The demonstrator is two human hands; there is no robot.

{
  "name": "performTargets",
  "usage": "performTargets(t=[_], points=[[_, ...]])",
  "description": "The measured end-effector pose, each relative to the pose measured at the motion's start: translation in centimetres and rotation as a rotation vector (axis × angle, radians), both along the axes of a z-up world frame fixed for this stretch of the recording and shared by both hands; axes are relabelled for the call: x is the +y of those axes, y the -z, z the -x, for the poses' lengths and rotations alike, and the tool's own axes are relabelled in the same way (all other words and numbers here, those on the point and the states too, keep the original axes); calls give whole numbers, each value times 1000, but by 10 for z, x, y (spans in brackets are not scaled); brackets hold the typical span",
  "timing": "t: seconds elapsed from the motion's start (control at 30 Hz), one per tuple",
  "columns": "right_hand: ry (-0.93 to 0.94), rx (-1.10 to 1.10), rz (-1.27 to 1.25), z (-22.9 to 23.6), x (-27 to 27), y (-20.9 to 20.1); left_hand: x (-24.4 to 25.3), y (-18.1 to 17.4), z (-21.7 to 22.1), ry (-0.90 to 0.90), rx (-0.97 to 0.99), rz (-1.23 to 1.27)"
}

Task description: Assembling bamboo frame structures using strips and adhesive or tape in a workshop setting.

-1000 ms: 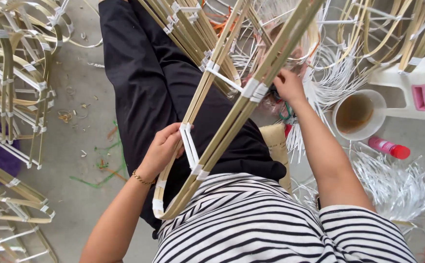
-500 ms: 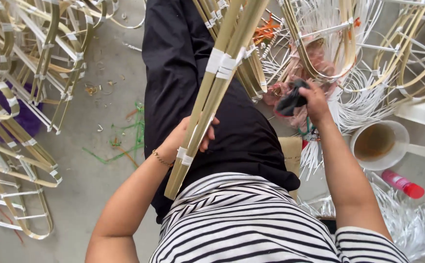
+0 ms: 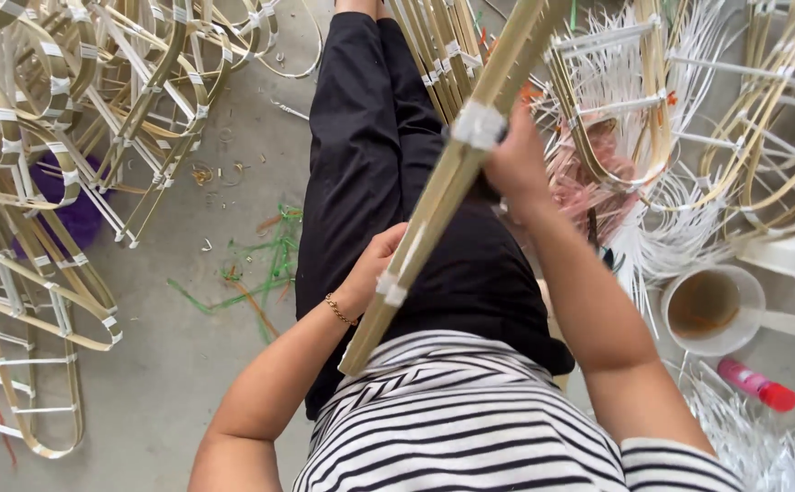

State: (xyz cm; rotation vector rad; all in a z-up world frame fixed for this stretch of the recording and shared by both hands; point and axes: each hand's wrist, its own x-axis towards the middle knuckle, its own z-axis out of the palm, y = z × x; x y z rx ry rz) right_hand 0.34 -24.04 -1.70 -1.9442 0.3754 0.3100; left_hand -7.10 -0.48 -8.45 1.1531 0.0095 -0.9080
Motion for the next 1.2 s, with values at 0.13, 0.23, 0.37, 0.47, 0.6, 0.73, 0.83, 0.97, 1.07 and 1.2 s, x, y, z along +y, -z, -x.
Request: performTargets(t=[0.13, 0.23, 0.37, 0.47, 0.6, 0.73, 0.83, 0.97, 1.07, 1.2], points=[[-2, -359, 16, 16, 10, 66, 1, -6, -8, -53, 162, 141], [-216, -320, -4, 12, 13, 93, 6, 20, -3, -90, 302, 9], [-21, 79, -216, 2, 0, 71, 11, 10, 3, -28, 161, 56], [-99, 153, -201, 24, -3, 65, 24, 20, -6, -37, 188, 54], [-140, 87, -400, 47, -39, 59, 47, 22, -5, -35, 105, -175], [189, 116, -621, 21, -58, 15, 64, 47, -3, -77, 393, 191], [142, -129, -976, -2, -56, 21, 61, 48, 1, -33, 400, 192], [120, -134, -714, -26, -28, 63, 57, 44, 18, 2, 100, 83], [-66, -437, -176, -52, -30, 72, 53, 22, 25, 43, -114, -148], [364, 66, -205, -72, -46, 29, 51, 6, 28, 93, -167, -277]])
